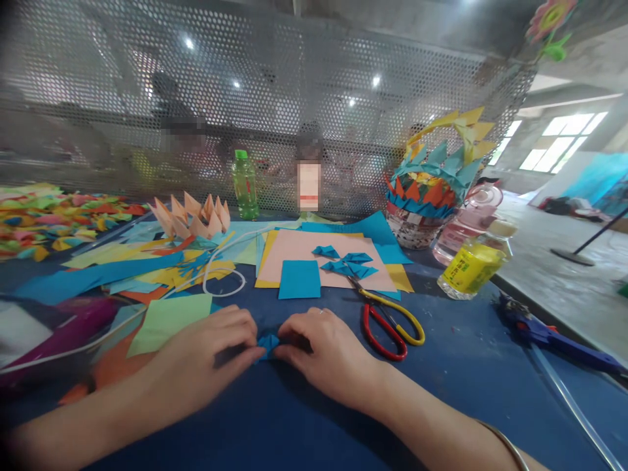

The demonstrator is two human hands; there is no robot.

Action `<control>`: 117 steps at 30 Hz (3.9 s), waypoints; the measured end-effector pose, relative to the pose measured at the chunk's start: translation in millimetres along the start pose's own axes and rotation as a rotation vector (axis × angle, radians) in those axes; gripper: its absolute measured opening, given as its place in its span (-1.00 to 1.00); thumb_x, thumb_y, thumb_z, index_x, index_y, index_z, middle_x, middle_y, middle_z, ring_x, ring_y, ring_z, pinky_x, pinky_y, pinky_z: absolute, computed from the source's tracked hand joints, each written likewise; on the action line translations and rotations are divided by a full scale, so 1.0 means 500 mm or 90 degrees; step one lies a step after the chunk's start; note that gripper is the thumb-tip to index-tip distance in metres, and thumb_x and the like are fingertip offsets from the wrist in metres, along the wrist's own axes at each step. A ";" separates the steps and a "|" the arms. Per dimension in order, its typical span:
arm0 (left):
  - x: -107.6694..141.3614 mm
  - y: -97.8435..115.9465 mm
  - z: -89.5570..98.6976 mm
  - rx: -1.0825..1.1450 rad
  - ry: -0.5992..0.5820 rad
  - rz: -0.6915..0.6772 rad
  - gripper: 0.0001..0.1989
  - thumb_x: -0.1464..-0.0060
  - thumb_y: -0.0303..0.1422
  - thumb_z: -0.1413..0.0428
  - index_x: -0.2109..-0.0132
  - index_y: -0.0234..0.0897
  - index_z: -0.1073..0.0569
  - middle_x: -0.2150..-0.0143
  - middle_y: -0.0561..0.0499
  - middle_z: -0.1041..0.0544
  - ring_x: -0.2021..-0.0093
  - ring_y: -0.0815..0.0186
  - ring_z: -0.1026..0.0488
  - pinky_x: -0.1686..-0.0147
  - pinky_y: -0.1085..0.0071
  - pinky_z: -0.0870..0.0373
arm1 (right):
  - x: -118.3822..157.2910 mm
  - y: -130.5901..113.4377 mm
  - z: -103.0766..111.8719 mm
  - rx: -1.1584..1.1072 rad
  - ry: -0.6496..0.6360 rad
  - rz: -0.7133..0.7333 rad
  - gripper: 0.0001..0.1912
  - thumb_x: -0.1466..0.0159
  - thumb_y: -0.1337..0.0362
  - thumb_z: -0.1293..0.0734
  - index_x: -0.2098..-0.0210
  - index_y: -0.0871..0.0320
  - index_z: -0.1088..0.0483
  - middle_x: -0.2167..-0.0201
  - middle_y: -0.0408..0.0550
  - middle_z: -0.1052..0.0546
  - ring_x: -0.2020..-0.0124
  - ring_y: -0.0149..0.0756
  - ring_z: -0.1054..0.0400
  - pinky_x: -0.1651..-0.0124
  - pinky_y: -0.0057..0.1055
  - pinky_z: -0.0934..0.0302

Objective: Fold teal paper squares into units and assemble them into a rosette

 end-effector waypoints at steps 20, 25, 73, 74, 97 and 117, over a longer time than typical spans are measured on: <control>-0.010 0.001 -0.006 0.039 0.027 0.027 -0.90 -0.22 -0.43 -0.04 0.12 -0.22 -0.37 0.12 -0.03 -0.41 0.08 0.15 -0.34 0.06 0.17 -0.31 | -0.006 -0.009 0.004 0.039 0.002 -0.002 -0.84 -0.21 0.29 -0.47 0.32 0.17 -0.41 0.29 -0.09 -0.49 0.21 -0.24 -0.31 0.15 -0.31 -0.18; -0.008 0.008 -0.002 0.095 0.037 0.053 -0.84 -0.17 -0.48 -0.03 0.10 -0.19 -0.37 0.12 0.01 -0.45 0.09 0.19 -0.39 0.08 0.21 -0.34 | -0.003 -0.010 0.001 0.008 0.005 -0.022 -0.81 -0.18 0.36 -0.48 0.37 0.16 -0.36 0.37 -0.15 -0.46 0.29 -0.28 -0.30 0.24 -0.37 -0.15; 0.017 0.016 -0.003 -0.021 0.119 -0.083 -0.78 -0.39 -0.36 0.18 0.00 -0.11 -0.33 0.12 0.02 -0.50 0.11 0.26 -0.49 0.11 0.43 -0.45 | 0.003 -0.014 0.008 -0.139 0.079 0.006 -0.93 -0.31 0.30 -0.35 0.32 0.13 -0.45 0.40 -0.16 -0.52 0.35 -0.37 -0.36 0.28 -0.46 -0.21; 0.017 0.016 -0.003 -0.025 0.121 -0.083 -0.78 -0.39 -0.36 0.18 0.01 -0.11 -0.33 0.12 0.02 -0.50 0.11 0.25 -0.48 0.11 0.42 -0.45 | 0.003 -0.015 0.008 -0.139 0.080 0.007 -0.93 -0.31 0.30 -0.35 0.32 0.14 -0.45 0.40 -0.17 -0.52 0.35 -0.37 -0.36 0.27 -0.46 -0.21; 0.007 0.026 0.006 0.082 0.073 -0.041 -0.72 -0.38 -0.33 0.18 0.30 -0.17 -0.32 0.34 0.10 -0.44 0.34 0.34 -0.41 0.31 0.50 -0.31 | 0.009 -0.010 -0.004 -0.163 0.042 -0.055 -0.89 -0.22 0.24 -0.45 0.38 0.13 -0.48 0.45 -0.21 -0.52 0.38 -0.39 -0.37 0.27 -0.47 -0.19; -0.006 0.008 0.021 0.071 0.052 0.078 -0.76 -0.17 -0.44 -0.10 0.48 -0.27 -0.34 0.52 0.17 -0.35 0.49 0.42 -0.30 0.44 0.48 -0.13 | 0.009 -0.007 0.003 -0.130 0.085 -0.028 -0.92 -0.24 0.33 -0.41 0.39 0.13 -0.44 0.46 -0.21 -0.51 0.39 -0.40 -0.34 0.31 -0.49 -0.16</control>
Point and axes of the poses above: each hand's wrist, its own x-axis away from the middle knuckle, its own z-axis out of the back of the hand, y = z × x, the point moved 2 cm from there along -x, towards the middle knuckle
